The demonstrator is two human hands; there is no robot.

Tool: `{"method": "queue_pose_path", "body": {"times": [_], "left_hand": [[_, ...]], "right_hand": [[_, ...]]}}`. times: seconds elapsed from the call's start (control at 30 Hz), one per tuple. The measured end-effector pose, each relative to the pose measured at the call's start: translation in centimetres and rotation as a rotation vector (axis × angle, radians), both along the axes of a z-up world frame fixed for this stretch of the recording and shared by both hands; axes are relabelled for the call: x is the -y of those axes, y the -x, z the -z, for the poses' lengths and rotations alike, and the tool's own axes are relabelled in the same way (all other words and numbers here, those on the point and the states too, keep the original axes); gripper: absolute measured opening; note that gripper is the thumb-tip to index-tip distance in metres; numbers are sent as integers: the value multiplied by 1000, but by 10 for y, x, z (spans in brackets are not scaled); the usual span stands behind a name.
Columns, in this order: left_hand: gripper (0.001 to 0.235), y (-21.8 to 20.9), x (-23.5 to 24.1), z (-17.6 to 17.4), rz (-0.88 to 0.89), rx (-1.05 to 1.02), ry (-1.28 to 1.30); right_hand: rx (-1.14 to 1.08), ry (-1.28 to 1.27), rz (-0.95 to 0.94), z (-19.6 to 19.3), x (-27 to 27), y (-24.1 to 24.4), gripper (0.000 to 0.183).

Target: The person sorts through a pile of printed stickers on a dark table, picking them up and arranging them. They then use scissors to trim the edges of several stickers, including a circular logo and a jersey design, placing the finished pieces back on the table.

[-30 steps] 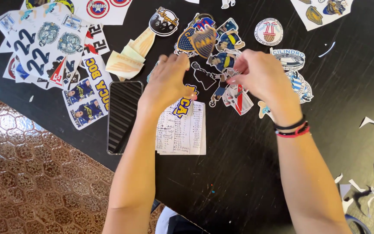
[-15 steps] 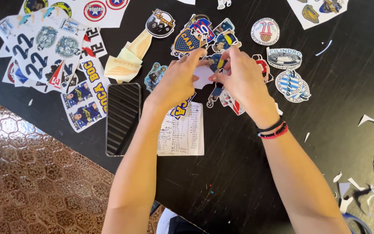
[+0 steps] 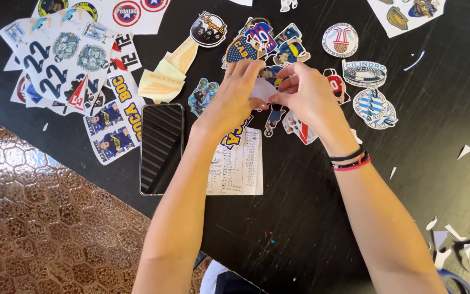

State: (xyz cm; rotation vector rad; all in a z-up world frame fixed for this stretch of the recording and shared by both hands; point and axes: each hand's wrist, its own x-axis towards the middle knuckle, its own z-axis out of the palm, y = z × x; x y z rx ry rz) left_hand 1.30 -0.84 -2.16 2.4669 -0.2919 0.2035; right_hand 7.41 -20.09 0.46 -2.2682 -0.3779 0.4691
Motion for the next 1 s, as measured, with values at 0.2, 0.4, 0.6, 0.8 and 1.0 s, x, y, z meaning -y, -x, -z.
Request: {"method": "queue_pose_path", "body": {"times": [0.2,0.4,0.6,0.8,1.0], "left_hand": [[84,-5,1,12,-42,26,41],[39,-10,-12,-26,-261,-37,547],[35,-4,-27,-37,-741,454,797],[29,-4,-29,-29,-913,539,738],[30,-2,-27,-41,-1010,481,726]], "right_hand": [[-33,-75,39,-1,-4,6,38],[-189,-211,108,-47,-2,3,21],[125,-301,81,-43,-1,-25,16],[407,-60,-501,-18,-66,-73,46],[400,9,-611,2,-76,-91,33]]}}
